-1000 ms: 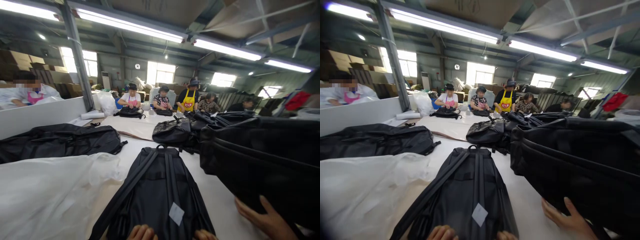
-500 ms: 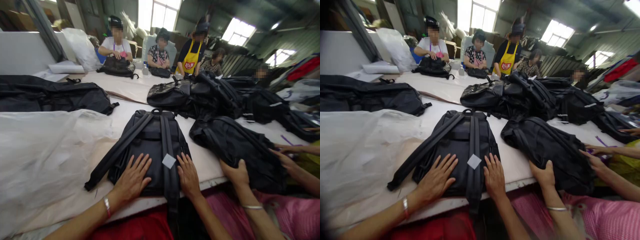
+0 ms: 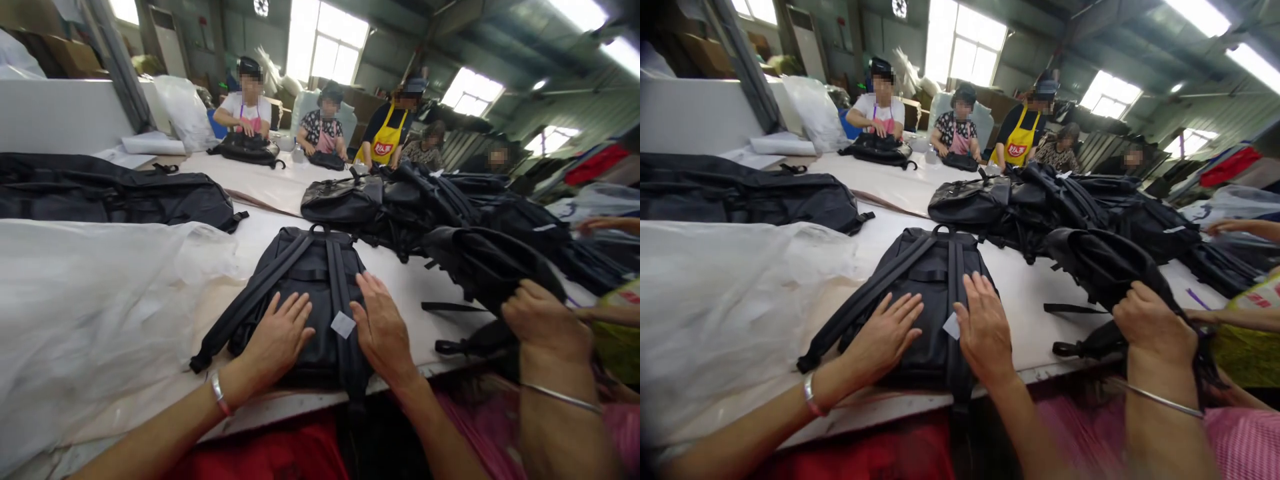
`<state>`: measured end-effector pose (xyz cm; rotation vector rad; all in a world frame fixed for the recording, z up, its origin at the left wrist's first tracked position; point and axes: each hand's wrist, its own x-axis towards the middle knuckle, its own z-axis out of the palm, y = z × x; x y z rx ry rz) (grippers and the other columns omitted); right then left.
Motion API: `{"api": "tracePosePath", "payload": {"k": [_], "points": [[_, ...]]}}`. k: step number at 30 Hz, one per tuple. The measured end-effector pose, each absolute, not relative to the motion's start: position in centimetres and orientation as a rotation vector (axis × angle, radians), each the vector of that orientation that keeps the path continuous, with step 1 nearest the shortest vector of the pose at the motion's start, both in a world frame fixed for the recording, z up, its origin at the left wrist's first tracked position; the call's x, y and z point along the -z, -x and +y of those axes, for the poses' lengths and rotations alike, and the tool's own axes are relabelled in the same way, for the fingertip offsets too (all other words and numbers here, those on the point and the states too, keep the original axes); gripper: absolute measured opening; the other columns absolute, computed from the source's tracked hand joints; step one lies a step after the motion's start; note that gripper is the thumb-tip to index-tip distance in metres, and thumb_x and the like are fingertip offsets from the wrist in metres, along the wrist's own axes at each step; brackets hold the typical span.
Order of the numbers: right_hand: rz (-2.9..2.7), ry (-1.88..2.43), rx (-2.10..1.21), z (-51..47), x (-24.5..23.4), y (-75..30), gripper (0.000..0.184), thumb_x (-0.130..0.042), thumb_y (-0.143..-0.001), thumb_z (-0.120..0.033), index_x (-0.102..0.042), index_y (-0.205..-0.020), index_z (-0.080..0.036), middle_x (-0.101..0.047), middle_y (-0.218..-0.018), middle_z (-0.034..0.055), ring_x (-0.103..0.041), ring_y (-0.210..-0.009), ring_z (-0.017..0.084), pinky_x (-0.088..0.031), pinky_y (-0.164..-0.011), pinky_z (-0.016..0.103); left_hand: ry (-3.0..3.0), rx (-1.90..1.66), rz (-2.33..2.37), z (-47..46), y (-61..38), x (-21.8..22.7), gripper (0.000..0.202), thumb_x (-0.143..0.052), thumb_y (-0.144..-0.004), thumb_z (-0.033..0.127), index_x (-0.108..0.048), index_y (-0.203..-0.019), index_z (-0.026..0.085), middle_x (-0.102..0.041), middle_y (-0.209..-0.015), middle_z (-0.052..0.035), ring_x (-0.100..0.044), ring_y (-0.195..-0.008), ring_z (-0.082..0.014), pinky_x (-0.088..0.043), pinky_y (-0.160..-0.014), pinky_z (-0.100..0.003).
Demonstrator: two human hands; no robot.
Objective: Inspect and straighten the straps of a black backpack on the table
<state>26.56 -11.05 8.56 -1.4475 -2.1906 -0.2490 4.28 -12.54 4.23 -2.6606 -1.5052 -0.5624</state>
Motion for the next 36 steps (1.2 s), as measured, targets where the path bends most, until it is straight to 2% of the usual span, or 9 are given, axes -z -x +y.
{"api": "tracePosePath", "payload": {"k": [3,7,10,20,27,29,31,34,36], "points": [[-2.381,1.318,0.114,-10.8,-6.6,-22.1,0.049,-0.04,-0.096,-0.029,-0.034,-0.144,-0.019,-0.034,-0.15,0.0099,-0.026,-0.141,0.025,-0.032,-0.112,0.047,2.586,0.547,-1.605,-12.7,-3.0,-2.9,0.047,-0.036,-0.097,0.037,-0.043,-0.138,0.015,-0.037,-0.148,-0.0111,-0.03,-0.138,-0.0298,-0.018,-0.114,-0.055],[-2.567,1.257,0.012,-11.8,-0.8,-20.4,0.051,-0.047,-0.094,-0.035,-0.039,-0.142,-0.019,-0.037,-0.148,0.0118,-0.028,-0.14,0.028,-0.034,-0.11,0.051,2.559,0.465,-1.633,-14.2,-0.5,0.5,0.052,-0.041,-0.095,0.034,-0.036,-0.142,0.012,-0.032,-0.15,-0.0118,-0.023,-0.141,-0.0288,-0.019,-0.116,-0.052],[-2.595,1.281,-0.016,-12.1,0.8,-21.0,0.053,-0.046,-0.094,-0.036,-0.037,-0.143,-0.019,-0.035,-0.15,0.0122,-0.026,-0.141,0.029,-0.032,-0.111,0.052,2.549,0.464,-1.663,-14.9,0.3,1.5,0.055,-0.042,-0.094,0.032,-0.031,-0.145,0.014,-0.027,-0.152,-0.0107,-0.02,-0.142,-0.0276,-0.018,-0.117,-0.051],[-2.513,1.256,0.013,-12.2,0.7,-21.0,0.043,-0.045,-0.095,-0.03,-0.048,-0.134,-0.013,-0.047,-0.141,0.0147,-0.039,-0.134,0.027,-0.036,-0.109,0.048,2.545,0.566,-1.613,-14.5,0.3,2.0,0.054,-0.046,-0.092,0.031,-0.037,-0.142,0.014,-0.031,-0.151,-0.0111,-0.022,-0.141,-0.0299,-0.02,-0.116,-0.053],[-2.451,1.18,-0.123,-14.3,-5.5,-23.0,0.034,-0.044,-0.094,-0.022,-0.049,-0.128,-0.018,-0.059,-0.124,0.0106,-0.053,-0.118,0.02,-0.046,-0.101,0.039,2.582,0.591,-1.496,-16.9,0.3,0.0,0.051,-0.046,-0.092,0.029,-0.038,-0.141,0.013,-0.035,-0.149,-0.0118,-0.024,-0.14,-0.0301,-0.024,-0.115,-0.054],[-2.557,1.197,-0.181,-15.4,-6.7,-23.3,0.031,-0.052,-0.091,-0.027,-0.052,-0.122,-0.02,-0.062,-0.115,0.008,-0.056,-0.109,0.021,-0.048,-0.095,0.037,2.612,0.68,-1.397,-18.9,-0.2,-0.6,0.047,-0.048,-0.09,0.02,-0.044,-0.137,0.011,-0.04,-0.146,-0.0125,-0.028,-0.138,-0.0294,-0.027,-0.114,-0.051],[-2.723,1.17,-0.161,-16.2,-6.7,-23.4,0.035,-0.061,-0.086,-0.03,-0.053,-0.119,-0.021,-0.061,-0.112,0.0073,-0.056,-0.105,0.023,-0.049,-0.091,0.038,2.659,0.821,-1.217,-20.9,-1.0,-0.8,0.039,-0.047,-0.089,0.011,-0.054,-0.127,0.011,-0.054,-0.133,-0.0111,-0.041,-0.131,-0.0259,-0.033,-0.112,-0.045],[-2.861,1.129,0.078,-16.5,-5.1,-23.4,0.041,-0.065,-0.083,-0.024,-0.052,-0.121,-0.016,-0.059,-0.114,0.0102,-0.055,-0.102,0.027,-0.049,-0.087,0.04,2.731,0.923,-1.007,-23.1,-2.3,-0.4,0.032,-0.041,-0.091,0.01,-0.062,-0.114,0.014,-0.066,-0.113,-0.0071,-0.057,-0.111,-0.0199,-0.043,-0.103,-0.036],[-2.895,1.086,0.19,-16.2,-4.3,-23.5,0.037,-0.06,-0.085,-0.017,-0.052,-0.121,-0.014,-0.059,-0.113,0.0113,-0.054,-0.101,0.027,-0.048,-0.085,0.039,2.767,0.844,-1.01,-23.6,-3.1,0.2,0.036,-0.037,-0.092,0.012,-0.059,-0.119,0.014,-0.065,-0.117,-0.0081,-0.057,-0.11,-0.0206,-0.046,-0.1,-0.035]]}}
